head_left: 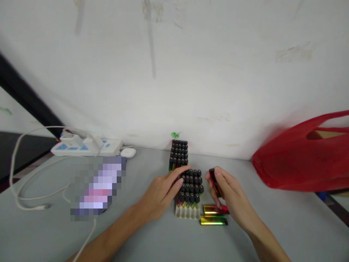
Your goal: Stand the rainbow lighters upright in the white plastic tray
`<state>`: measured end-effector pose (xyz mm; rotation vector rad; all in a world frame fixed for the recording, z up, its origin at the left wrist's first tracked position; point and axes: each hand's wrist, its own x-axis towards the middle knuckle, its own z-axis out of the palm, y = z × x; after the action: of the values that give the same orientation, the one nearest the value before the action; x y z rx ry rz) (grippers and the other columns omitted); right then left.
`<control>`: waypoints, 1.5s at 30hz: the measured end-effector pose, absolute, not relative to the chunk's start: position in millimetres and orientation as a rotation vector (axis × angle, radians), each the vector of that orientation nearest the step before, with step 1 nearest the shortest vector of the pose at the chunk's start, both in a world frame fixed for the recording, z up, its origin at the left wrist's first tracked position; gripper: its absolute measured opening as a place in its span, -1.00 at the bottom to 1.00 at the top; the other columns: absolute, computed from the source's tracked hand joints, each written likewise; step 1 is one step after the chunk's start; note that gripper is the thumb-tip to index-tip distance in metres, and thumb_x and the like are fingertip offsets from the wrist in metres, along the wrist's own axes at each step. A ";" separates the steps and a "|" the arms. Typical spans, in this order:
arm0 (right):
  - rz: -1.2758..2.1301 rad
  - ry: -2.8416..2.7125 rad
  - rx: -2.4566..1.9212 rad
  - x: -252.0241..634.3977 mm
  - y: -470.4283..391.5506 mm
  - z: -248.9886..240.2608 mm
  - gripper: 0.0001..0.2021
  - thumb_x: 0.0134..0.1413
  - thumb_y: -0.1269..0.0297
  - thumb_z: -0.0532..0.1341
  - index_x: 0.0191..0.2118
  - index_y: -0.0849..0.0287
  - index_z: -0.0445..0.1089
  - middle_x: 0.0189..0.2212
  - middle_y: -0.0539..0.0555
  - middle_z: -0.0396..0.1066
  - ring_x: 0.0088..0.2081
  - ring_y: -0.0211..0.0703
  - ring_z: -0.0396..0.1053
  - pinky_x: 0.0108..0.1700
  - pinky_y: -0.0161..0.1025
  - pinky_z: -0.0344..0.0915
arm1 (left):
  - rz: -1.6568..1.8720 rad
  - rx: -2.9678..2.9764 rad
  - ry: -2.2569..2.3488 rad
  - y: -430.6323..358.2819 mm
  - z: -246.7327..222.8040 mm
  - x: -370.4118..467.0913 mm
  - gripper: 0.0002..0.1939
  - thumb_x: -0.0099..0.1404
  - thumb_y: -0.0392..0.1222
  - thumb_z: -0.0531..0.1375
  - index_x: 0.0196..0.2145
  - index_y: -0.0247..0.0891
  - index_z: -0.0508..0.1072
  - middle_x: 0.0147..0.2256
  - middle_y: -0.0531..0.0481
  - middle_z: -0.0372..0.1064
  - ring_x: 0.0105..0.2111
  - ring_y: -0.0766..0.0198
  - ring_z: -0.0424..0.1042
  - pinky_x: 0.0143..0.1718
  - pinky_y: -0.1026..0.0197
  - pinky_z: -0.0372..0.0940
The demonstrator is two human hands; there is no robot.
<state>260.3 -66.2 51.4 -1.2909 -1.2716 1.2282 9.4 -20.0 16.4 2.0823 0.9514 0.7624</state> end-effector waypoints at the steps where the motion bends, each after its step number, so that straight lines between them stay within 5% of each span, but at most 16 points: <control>1: 1.209 -1.310 -1.285 262.1 -65.2 51.9 -0.49 0.53 -0.28 0.13 -0.13 0.11 0.45 -0.48 -0.06 0.34 -0.48 -0.19 0.28 -0.39 -0.24 0.23 | 0.763 2.081 0.954 -20.0 16.4 9.4 -0.51 0.76 0.05 -0.05 0.52 0.10 0.28 0.35 0.04 0.53 0.14 0.06 0.65 0.22 0.06 0.43; 4: 1.100 -1.415 -1.276 267.8 -61.9 53.5 -0.55 0.49 -0.21 0.24 -0.16 0.13 0.52 -0.34 0.02 0.41 -0.30 -0.14 0.34 -0.25 -0.23 0.28 | 0.769 2.079 0.945 -20.3 16.3 9.3 -0.51 0.76 0.04 -0.05 0.51 0.10 0.29 0.36 0.03 0.52 0.19 0.06 0.62 0.25 0.06 0.42; 9: 1.320 -1.445 -1.243 283.2 -63.2 57.3 -0.56 0.28 -0.15 0.47 -0.30 0.14 0.48 -0.46 -0.09 0.24 -0.44 -0.27 0.15 -0.41 -0.29 0.12 | 0.771 2.084 0.938 -20.2 16.2 8.7 -0.51 0.76 0.05 -0.05 0.52 0.09 0.27 0.36 0.03 0.52 0.22 0.06 0.61 0.27 0.04 0.40; 13: 1.634 -1.501 -1.208 295.0 -67.7 58.3 -0.60 0.09 -0.04 0.61 -0.26 0.16 0.55 -0.47 -0.04 0.46 -0.46 -0.27 0.30 -0.39 -0.31 0.22 | 0.775 2.079 0.930 -20.1 17.1 9.2 -0.51 0.76 0.05 -0.06 0.52 0.08 0.28 0.34 0.01 0.54 0.19 0.06 0.62 0.26 0.04 0.42; 18: 1.545 -1.590 -1.273 293.3 -67.9 59.3 -0.66 -0.06 0.09 0.68 -0.26 0.18 0.68 -0.45 0.01 0.54 -0.44 -0.26 0.33 -0.39 -0.32 0.24 | 0.781 2.078 0.934 -20.2 16.7 9.5 -0.51 0.76 0.06 -0.06 0.51 0.07 0.30 0.33 0.00 0.55 0.18 0.06 0.63 0.29 0.04 0.41; 45: 1.245 -1.778 -1.398 285.9 -69.2 55.3 -0.74 0.11 0.04 0.60 -0.19 0.07 0.74 -0.43 -0.01 0.56 -0.40 -0.16 0.38 -0.35 -0.23 0.23 | 0.790 2.074 0.930 -21.1 19.0 9.7 -0.51 0.76 0.03 -0.04 0.50 0.05 0.32 0.32 0.01 0.57 0.17 0.06 0.64 0.25 0.06 0.44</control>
<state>285.9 -69.2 55.3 -1.3980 -1.7785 1.2448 9.7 -21.1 19.0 2.0744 0.9299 0.7898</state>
